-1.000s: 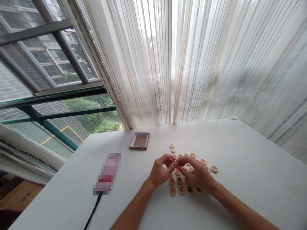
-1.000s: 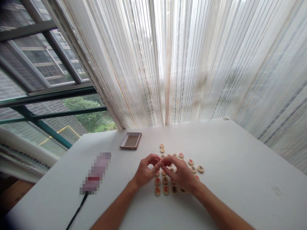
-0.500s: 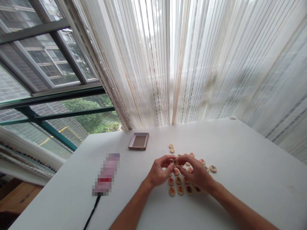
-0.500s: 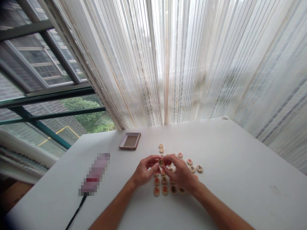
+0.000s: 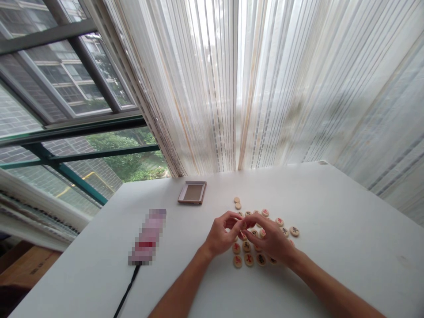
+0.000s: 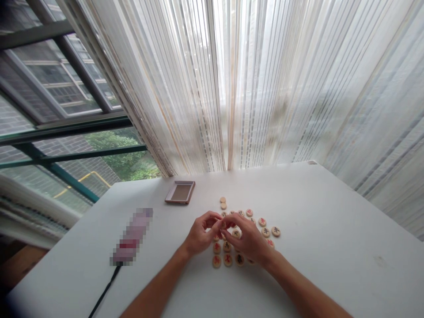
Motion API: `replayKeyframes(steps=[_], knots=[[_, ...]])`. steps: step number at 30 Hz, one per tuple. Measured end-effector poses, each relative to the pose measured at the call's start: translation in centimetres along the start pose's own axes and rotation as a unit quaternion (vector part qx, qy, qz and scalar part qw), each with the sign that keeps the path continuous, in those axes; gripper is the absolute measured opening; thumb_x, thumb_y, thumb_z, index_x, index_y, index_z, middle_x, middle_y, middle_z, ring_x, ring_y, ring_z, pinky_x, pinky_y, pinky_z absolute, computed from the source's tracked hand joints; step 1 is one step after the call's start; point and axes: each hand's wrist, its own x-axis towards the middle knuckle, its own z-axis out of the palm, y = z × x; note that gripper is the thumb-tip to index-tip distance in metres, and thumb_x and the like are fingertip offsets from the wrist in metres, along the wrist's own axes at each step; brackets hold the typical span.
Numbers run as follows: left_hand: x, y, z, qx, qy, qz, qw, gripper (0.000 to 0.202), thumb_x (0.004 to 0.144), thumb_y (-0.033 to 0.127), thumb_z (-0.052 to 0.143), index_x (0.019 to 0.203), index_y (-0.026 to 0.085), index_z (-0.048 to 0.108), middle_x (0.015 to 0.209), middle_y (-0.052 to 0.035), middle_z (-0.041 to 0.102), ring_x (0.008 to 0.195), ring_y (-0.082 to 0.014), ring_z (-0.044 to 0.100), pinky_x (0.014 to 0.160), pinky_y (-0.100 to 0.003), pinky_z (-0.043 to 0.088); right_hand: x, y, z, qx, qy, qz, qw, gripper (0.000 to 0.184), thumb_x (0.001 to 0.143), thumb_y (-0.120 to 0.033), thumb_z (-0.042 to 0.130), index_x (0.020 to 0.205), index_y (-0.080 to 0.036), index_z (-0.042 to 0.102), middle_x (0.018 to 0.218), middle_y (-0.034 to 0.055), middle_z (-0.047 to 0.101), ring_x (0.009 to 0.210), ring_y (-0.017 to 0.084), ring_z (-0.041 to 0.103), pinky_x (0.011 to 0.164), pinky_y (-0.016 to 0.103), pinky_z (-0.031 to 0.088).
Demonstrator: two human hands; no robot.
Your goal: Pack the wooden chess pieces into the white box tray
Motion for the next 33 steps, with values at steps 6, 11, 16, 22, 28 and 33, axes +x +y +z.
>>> replayKeyframes(steps=[6,11,16,22,28,33], knots=[[-0.1,0.17,-0.24,0.0,-0.029,0.01,1.0,0.032,0.094,0.038,0.064,0.116,0.015,0.062,0.097,-0.011,0.075,0.073,-0.0167,0.073,0.069,-0.027,0.058,0.09,0.24,-0.11,-0.014,0.018,-0.004,1.0,0.015,0.092,-0.02,0.062,0.107,-0.023,0.061,0.091,0.0026,0.068,0.082,0.018,0.065,0.076,0.031,0.054],[0.0,-0.02,-0.18,0.023,-0.017,0.013,0.999,0.032,0.093,0.037,0.064,0.118,0.017,0.062,0.095,-0.0097,0.075,0.075,-0.0174,0.072,0.069,-0.027,0.057,0.07,0.34,-0.04,-0.015,0.021,0.0,1.0,0.013,0.092,-0.019,0.062,0.105,-0.023,0.06,0.091,0.0026,0.067,0.083,0.018,0.066,0.077,0.031,0.054],[0.1,0.18,-0.09,0.031,0.0,0.007,0.999,0.029,0.092,0.039,0.067,0.108,0.016,0.063,0.085,-0.0075,0.076,0.068,-0.0167,0.073,0.063,-0.024,0.056,0.04,0.14,0.11,-0.014,0.01,-0.002,1.0,0.013,0.094,-0.019,0.061,0.106,-0.024,0.061,0.09,0.0016,0.068,0.082,0.017,0.065,0.076,0.03,0.053],[-0.02,0.68,-0.25,0.036,-0.004,0.011,0.999,0.027,0.096,0.039,0.059,0.108,0.015,0.065,0.09,-0.0091,0.076,0.067,-0.0159,0.073,0.061,-0.024,0.056,0.17,-0.16,-0.08,-0.019,0.012,-0.007,1.0,0.013,0.094,-0.019,0.061,0.106,-0.024,0.061,0.089,0.0017,0.068,0.081,0.017,0.065,0.076,0.031,0.053],[-0.08,0.77,-0.27,0.037,-0.015,0.022,0.999,0.029,0.094,0.035,0.063,0.116,0.016,0.064,0.098,-0.0104,0.075,0.072,-0.0166,0.073,0.067,-0.026,0.057,0.24,-0.1,-0.25,-0.016,0.018,-0.01,1.0,0.015,0.094,-0.019,0.061,0.108,-0.024,0.061,0.091,0.0027,0.069,0.083,0.018,0.067,0.077,0.031,0.055],[-0.11,0.76,-0.22,0.049,-0.006,0.02,0.999,0.028,0.093,0.036,0.065,0.113,0.016,0.064,0.088,-0.0083,0.076,0.07,-0.0167,0.072,0.065,-0.026,0.057,0.26,-0.09,-0.2,-0.011,0.021,-0.011,1.0,0.014,0.093,-0.021,0.063,0.108,-0.024,0.062,0.09,0.0025,0.071,0.082,0.017,0.069,0.077,0.029,0.056]])
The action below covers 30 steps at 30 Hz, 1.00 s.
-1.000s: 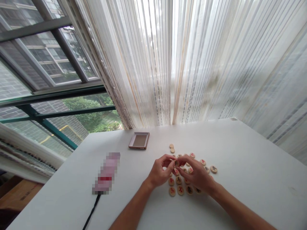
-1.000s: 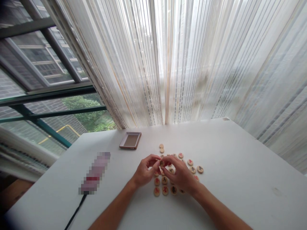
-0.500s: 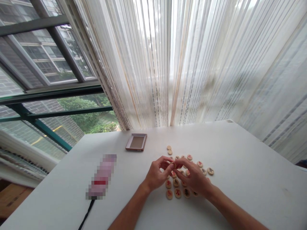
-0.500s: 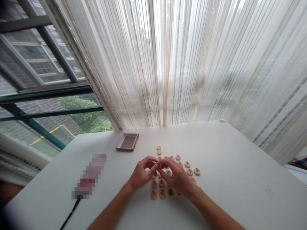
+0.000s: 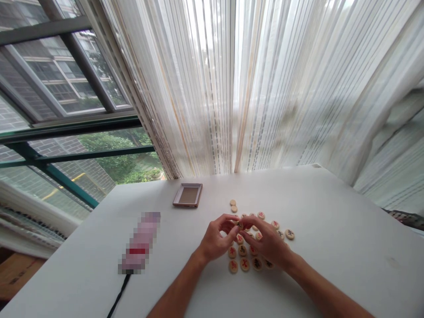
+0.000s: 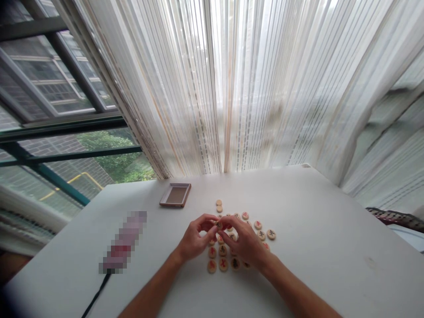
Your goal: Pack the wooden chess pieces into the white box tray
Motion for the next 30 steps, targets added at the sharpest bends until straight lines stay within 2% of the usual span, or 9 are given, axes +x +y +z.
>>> replayKeyframes(steps=[8,12,18,26,30], knots=[[0.09,-0.22,0.02,-0.014,0.011,-0.015,1.0,0.028,0.092,0.04,0.066,0.106,0.016,0.064,0.087,-0.008,0.077,0.067,-0.0161,0.072,0.06,-0.024,0.056,-0.05,-0.16,0.08,-0.009,-0.006,-0.002,1.0,0.015,0.093,-0.022,0.063,0.108,-0.024,0.062,0.092,0.0033,0.072,0.083,0.018,0.069,0.077,0.031,0.057],[-0.05,-0.25,0.03,-0.027,0.001,-0.007,1.0,0.027,0.095,0.038,0.061,0.11,0.016,0.063,0.092,-0.0091,0.076,0.067,-0.0152,0.072,0.062,-0.024,0.056,-0.05,-0.16,-0.01,-0.014,-0.008,0.002,1.0,0.014,0.094,-0.023,0.061,0.108,-0.023,0.062,0.093,0.0036,0.071,0.085,0.018,0.068,0.078,0.031,0.056],[-0.03,-0.22,0.17,-0.031,-0.01,0.0,0.999,0.032,0.093,0.038,0.064,0.116,0.017,0.061,0.093,-0.0084,0.074,0.068,-0.015,0.071,0.065,-0.025,0.056,-0.16,0.0,-0.2,-0.012,-0.001,0.007,1.0,0.015,0.094,-0.022,0.062,0.109,-0.023,0.063,0.094,0.0035,0.072,0.085,0.018,0.069,0.079,0.03,0.057],[0.17,-0.52,0.16,-0.018,0.012,-0.027,0.999,0.031,0.093,0.046,0.062,0.104,0.017,0.063,0.083,-0.0058,0.075,0.063,-0.0153,0.071,0.056,-0.022,0.053,-0.33,0.43,0.12,-0.035,-0.024,0.005,0.999,0.014,0.095,-0.025,0.061,0.109,-0.025,0.064,0.093,0.0036,0.074,0.084,0.019,0.07,0.076,0.031,0.058],[0.13,-0.27,-0.01,-0.021,0.005,-0.017,1.0,0.032,0.095,0.045,0.059,0.109,0.017,0.064,0.089,-0.0072,0.075,0.066,-0.0155,0.072,0.061,-0.024,0.055,-0.28,0.42,0.08,-0.029,-0.015,0.008,0.999,0.015,0.096,-0.024,0.06,0.111,-0.025,0.063,0.095,0.0042,0.073,0.084,0.019,0.07,0.078,0.032,0.058]])
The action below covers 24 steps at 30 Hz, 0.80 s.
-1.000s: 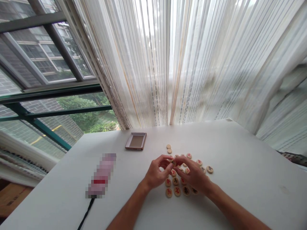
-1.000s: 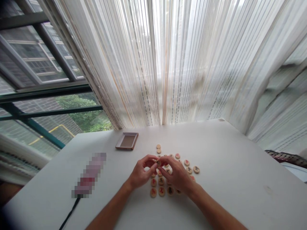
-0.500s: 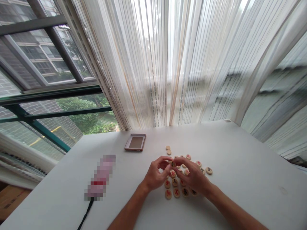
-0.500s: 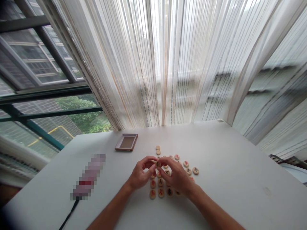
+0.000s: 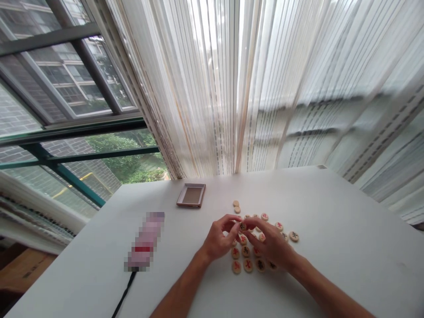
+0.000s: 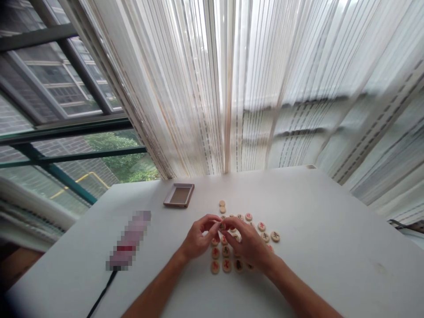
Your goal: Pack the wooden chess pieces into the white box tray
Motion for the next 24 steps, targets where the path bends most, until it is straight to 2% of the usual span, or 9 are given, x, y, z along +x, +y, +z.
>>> replayKeyframes(steps=[7,14,19,24], knots=[[-0.1,-0.3,0.1,0.012,-0.001,0.011,1.0,0.034,0.091,0.041,0.066,0.115,0.017,0.063,0.096,-0.0094,0.074,0.076,-0.0176,0.072,0.067,-0.026,0.058,0.1,-0.1,-0.2,0.017,-0.002,0.01,1.0,0.016,0.095,-0.02,0.058,0.11,-0.024,0.062,0.097,0.0043,0.071,0.087,0.019,0.069,0.08,0.032,0.057],[0.1,-0.3,-0.1,0.022,0.02,0.012,0.999,0.031,0.09,0.043,0.067,0.106,0.017,0.063,0.084,-0.0058,0.075,0.064,-0.0145,0.07,0.061,-0.024,0.055,0.2,-0.6,-0.5,0.047,-0.005,0.018,0.999,0.017,0.098,-0.02,0.053,0.111,-0.024,0.062,0.099,0.0054,0.071,0.089,0.02,0.068,0.081,0.034,0.058],[0.8,-0.8,-1.6,-0.011,0.078,-0.008,0.997,0.034,0.089,0.048,0.066,0.101,0.017,0.058,0.082,-0.0047,0.074,0.064,-0.0143,0.069,0.062,-0.025,0.055,0.3,-0.5,-0.8,0.005,0.018,0.016,1.0,0.017,0.098,-0.024,0.054,0.111,-0.025,0.064,0.099,0.0065,0.072,0.089,0.021,0.069,0.08,0.035,0.059],[1.4,-1.6,-3.3,-0.019,0.084,-0.03,0.996,0.038,0.086,0.049,0.069,0.1,0.016,0.057,0.084,-0.0059,0.072,0.073,-0.0171,0.071,0.064,-0.027,0.057,0.3,0.0,-1.1,0.0,0.019,0.029,0.999,0.018,0.098,-0.025,0.053,0.113,-0.025,0.063,0.102,0.0067,0.071,0.091,0.021,0.07,0.08,0.034,0.06]])
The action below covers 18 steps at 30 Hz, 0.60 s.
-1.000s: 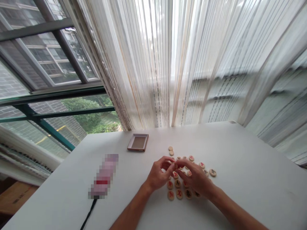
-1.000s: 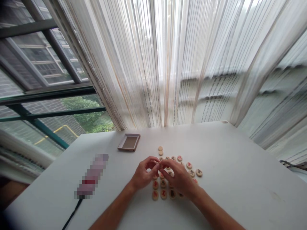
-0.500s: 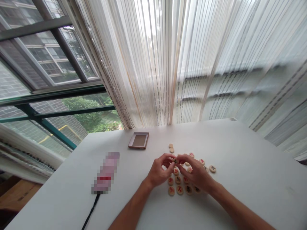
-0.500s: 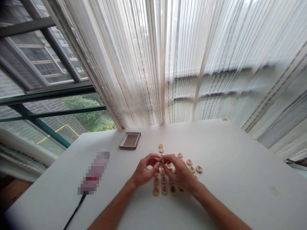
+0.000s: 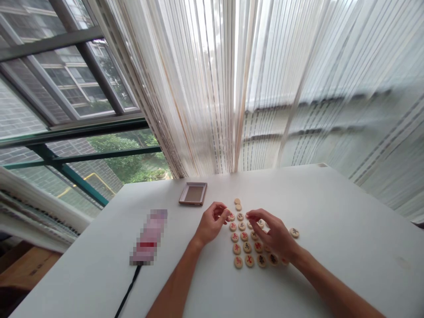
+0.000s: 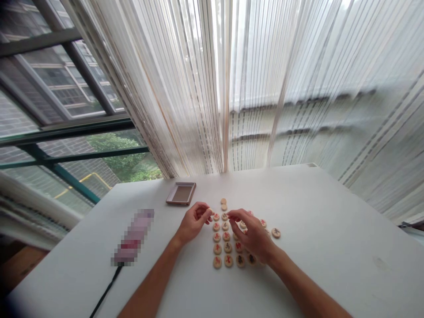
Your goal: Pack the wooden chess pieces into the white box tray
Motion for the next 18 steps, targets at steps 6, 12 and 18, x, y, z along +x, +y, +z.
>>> replayKeyframes(steps=[6,12,18], knots=[[0.1,-0.1,-0.4,0.025,-0.015,-0.014,0.999,0.04,0.086,0.046,0.07,0.109,0.014,0.067,0.095,-0.0093,0.075,0.084,-0.0214,0.074,0.076,-0.034,0.061,0.1,0.3,-0.2,-0.009,0.0,-0.001,1.0,0.018,0.098,-0.025,0.053,0.113,-0.024,0.063,0.102,0.0066,0.071,0.091,0.021,0.07,0.082,0.035,0.059],[0.2,0.0,-1.5,0.069,-0.016,-0.029,0.997,0.034,0.081,0.043,0.075,0.099,0.016,0.067,0.094,-0.0074,0.074,0.083,-0.021,0.075,0.069,-0.028,0.059,0.0,0.5,-0.2,-0.013,-0.001,-0.007,1.0,0.019,0.098,-0.024,0.052,0.114,-0.024,0.062,0.102,0.0069,0.07,0.091,0.022,0.068,0.081,0.035,0.058],[0.1,0.1,-3.0,0.134,-0.041,-0.047,0.989,0.033,0.075,0.045,0.079,0.084,0.014,0.072,0.081,-0.0062,0.075,0.07,-0.0175,0.07,0.063,-0.026,0.053,-0.1,0.9,-0.2,-0.009,-0.004,0.001,1.0,0.02,0.098,-0.023,0.053,0.116,-0.025,0.061,0.106,0.0073,0.07,0.094,0.021,0.068,0.08,0.033,0.058]])
